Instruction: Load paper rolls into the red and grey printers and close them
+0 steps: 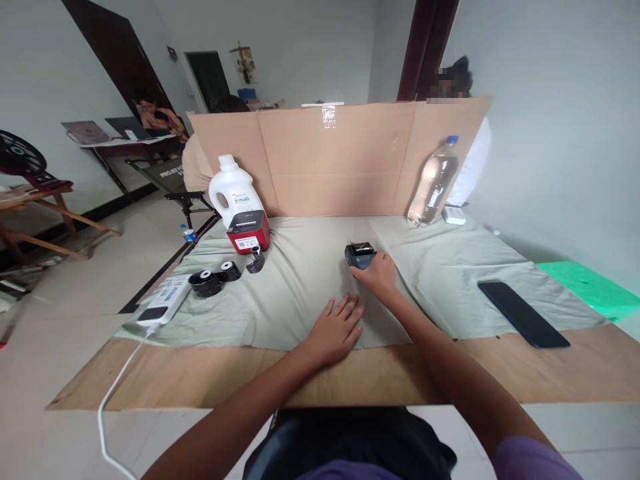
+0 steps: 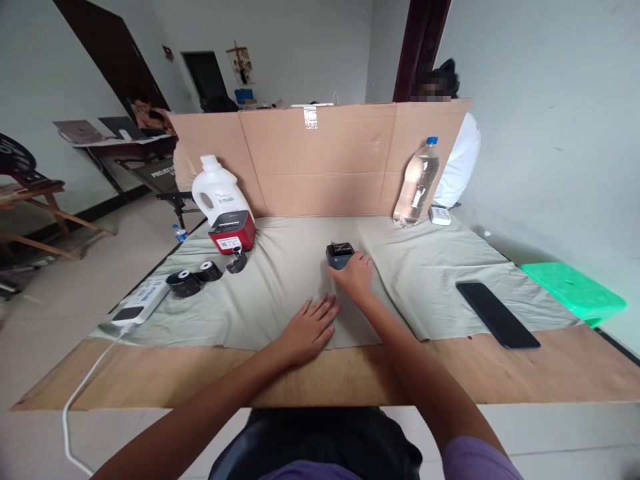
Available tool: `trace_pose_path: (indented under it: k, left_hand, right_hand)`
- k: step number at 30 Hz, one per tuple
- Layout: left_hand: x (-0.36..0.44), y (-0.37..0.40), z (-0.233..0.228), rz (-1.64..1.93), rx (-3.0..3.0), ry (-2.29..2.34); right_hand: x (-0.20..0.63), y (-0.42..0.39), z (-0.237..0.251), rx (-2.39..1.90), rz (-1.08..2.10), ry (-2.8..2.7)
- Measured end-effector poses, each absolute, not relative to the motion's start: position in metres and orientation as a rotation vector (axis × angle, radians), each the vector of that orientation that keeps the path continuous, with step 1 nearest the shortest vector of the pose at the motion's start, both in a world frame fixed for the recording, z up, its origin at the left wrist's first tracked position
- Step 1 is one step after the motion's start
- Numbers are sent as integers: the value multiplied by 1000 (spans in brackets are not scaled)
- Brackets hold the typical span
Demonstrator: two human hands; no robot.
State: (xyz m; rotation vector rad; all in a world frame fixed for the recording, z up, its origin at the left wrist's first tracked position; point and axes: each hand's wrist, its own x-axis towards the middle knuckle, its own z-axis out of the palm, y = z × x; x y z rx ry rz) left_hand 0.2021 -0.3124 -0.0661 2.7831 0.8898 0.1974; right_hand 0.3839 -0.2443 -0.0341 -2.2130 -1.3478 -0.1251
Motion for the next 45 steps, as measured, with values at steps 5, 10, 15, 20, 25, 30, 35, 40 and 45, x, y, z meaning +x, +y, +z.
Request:
trace_pose_path:
  k: [5,10,15,20,25,30,35,40,45]
  left_hand:
    - [196,-335,-69,199,2816,831]
    - [197,-342,-56,209,2784,858]
    - [208,-315,-28,306,2468,857]
    - [226,-237,-7,741,1433,1144]
    - [238,-183,-11,718,1284,1226]
    - [246,-165,-22,539,1282,1197]
    - [246,-156,-22,464,1313,1195]
    - [245,-150,-24,440,1312,1212]
    - [244,-148,-27,429,1317,1224]
  right_hand:
    - [371,-251,-44,-2203,-149,-1315]
    - [364,-258,-55,-2171,-187,-1297]
    - [365,-262,-64,-2132,-227,-1338]
    - [368,-261,-67,-2118,-170,-1356]
    - [368,-263,-65,-2059,-148,-1370]
    - [370,-263,-66,-2005,-122,-1379]
    - [371,-261,-67,-1991,-108,-1380]
    - [371,-259,-66,-2021,-72,-1381]
    - [372,-258,-67,-2014,-73,-1391]
